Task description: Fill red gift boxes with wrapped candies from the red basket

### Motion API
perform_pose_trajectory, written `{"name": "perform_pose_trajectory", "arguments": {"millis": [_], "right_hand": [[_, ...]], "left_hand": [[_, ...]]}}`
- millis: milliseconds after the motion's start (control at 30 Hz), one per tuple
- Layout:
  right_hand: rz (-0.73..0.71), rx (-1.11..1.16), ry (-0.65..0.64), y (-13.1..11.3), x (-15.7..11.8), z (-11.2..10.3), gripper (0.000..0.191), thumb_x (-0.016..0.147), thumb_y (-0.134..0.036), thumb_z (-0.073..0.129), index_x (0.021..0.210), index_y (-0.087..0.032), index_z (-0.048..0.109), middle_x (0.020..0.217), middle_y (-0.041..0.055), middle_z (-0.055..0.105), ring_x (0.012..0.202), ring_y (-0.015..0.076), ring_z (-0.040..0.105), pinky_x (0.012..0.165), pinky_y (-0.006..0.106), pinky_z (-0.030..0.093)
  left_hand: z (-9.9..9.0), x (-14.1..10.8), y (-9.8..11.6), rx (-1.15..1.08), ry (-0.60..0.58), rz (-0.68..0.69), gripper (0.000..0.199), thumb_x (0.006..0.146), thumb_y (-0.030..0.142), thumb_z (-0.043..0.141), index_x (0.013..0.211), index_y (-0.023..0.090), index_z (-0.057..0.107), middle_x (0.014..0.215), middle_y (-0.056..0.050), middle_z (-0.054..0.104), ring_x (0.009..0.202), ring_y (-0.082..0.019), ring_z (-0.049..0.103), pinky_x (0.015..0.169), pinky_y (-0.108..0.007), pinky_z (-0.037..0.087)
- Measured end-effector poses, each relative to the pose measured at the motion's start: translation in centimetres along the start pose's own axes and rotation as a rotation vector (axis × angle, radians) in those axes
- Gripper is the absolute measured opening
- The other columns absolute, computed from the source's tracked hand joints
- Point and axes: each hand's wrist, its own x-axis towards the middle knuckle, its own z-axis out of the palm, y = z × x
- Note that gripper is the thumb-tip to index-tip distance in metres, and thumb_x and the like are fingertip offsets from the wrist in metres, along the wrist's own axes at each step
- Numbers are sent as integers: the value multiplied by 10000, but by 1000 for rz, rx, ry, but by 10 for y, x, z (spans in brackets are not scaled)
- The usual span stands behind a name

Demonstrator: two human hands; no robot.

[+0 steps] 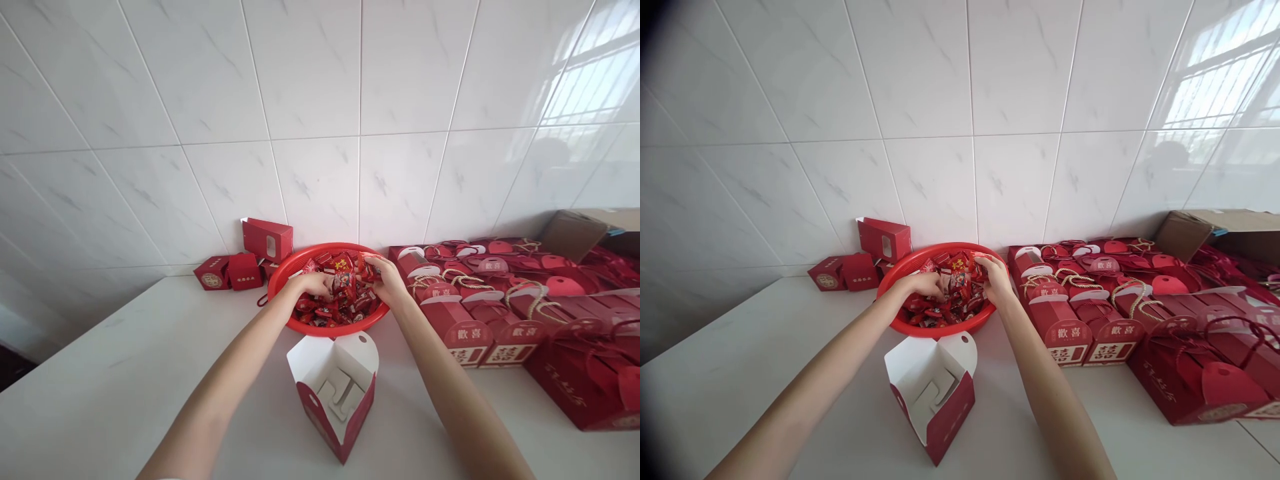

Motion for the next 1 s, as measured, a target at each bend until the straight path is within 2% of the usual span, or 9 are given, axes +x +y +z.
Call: {"name": "perform_pose_trajectory", "arguments": {"millis": [67, 167, 267, 400, 467, 533, 800, 900, 1000], "right_hand": [[-6, 0, -8, 1, 0, 0, 49, 672, -187, 729, 668, -193, 681, 604, 0, 678, 585, 160, 637, 546, 278, 589], [-8, -6, -20, 1, 1, 0, 77, 644, -203, 755, 654, -195, 679, 606, -2, 685, 597, 161, 642, 546, 266, 581], [-2, -17, -26, 1, 0, 0, 133, 603, -220, 789, 669, -194, 677, 602, -12, 685, 579, 154, 631, 543, 271, 580], [17, -44, -51, 2, 0, 1, 201, 564, -238, 826, 676, -189, 665, 603, -21, 679, 554, 139, 614, 523, 265, 571], [31, -64, -79, 2, 0, 2, 210, 555, -242, 832, 676, -181, 671, 607, -9, 679, 560, 144, 619, 510, 266, 566], [44, -80, -108, 2, -1, 3, 217, 546, -241, 835, 688, -169, 688, 627, 10, 689, 582, 161, 639, 511, 277, 572], [-21, -46, -61, 4, 1, 4, 230, 528, -220, 852, 637, -173, 655, 590, -19, 665, 557, 128, 623, 584, 269, 586], [-58, -25, -33, 7, 3, 2, 243, 517, -226, 854, 654, -176, 660, 581, -27, 659, 567, 127, 624, 612, 272, 588], [-76, -13, -29, 8, 3, 1, 270, 508, -252, 865, 652, -183, 648, 599, -14, 673, 582, 146, 640, 607, 286, 581]], "left_hand": [[-3, -2, 3, -35, 15, 0, 167, 642, 356, 776, 630, 210, 695, 639, 24, 683, 643, -180, 647, 606, -237, 487], [-6, -5, 9, -195, 79, 34, 307, 773, 481, 705, 888, 197, 727, 764, -3, 712, 675, -184, 664, 648, -267, 511], [-6, -5, 14, -490, 198, 137, 496, 720, 506, 783, 1076, 178, 677, 806, -21, 711, 649, -185, 659, 655, -309, 529], [-5, -3, 18, -663, 388, 274, 536, 583, 440, 886, 993, 172, 668, 964, -39, 703, 804, -184, 652, 749, -312, 526], [-5, -3, 19, -713, 390, 295, 547, 552, 433, 901, 967, 175, 655, 976, -32, 694, 841, -187, 650, 762, -310, 526], [-5, -5, 21, -743, 362, 299, 555, 546, 436, 907, 960, 177, 644, 896, -12, 686, 808, -181, 654, 732, -302, 528], [-6, -12, 24, -746, 212, 242, 529, 709, 554, 808, 1047, 162, 699, 629, 13, 669, 465, -151, 599, 520, -278, 462], [-6, -11, 24, -703, 253, 234, 504, 717, 577, 796, 976, 147, 749, 615, -24, 685, 582, -203, 659, 599, -302, 491], [-7, -9, 24, -701, 337, 270, 459, 683, 573, 817, 854, 149, 772, 736, -63, 737, 735, -228, 685, 697, -315, 503]]}}
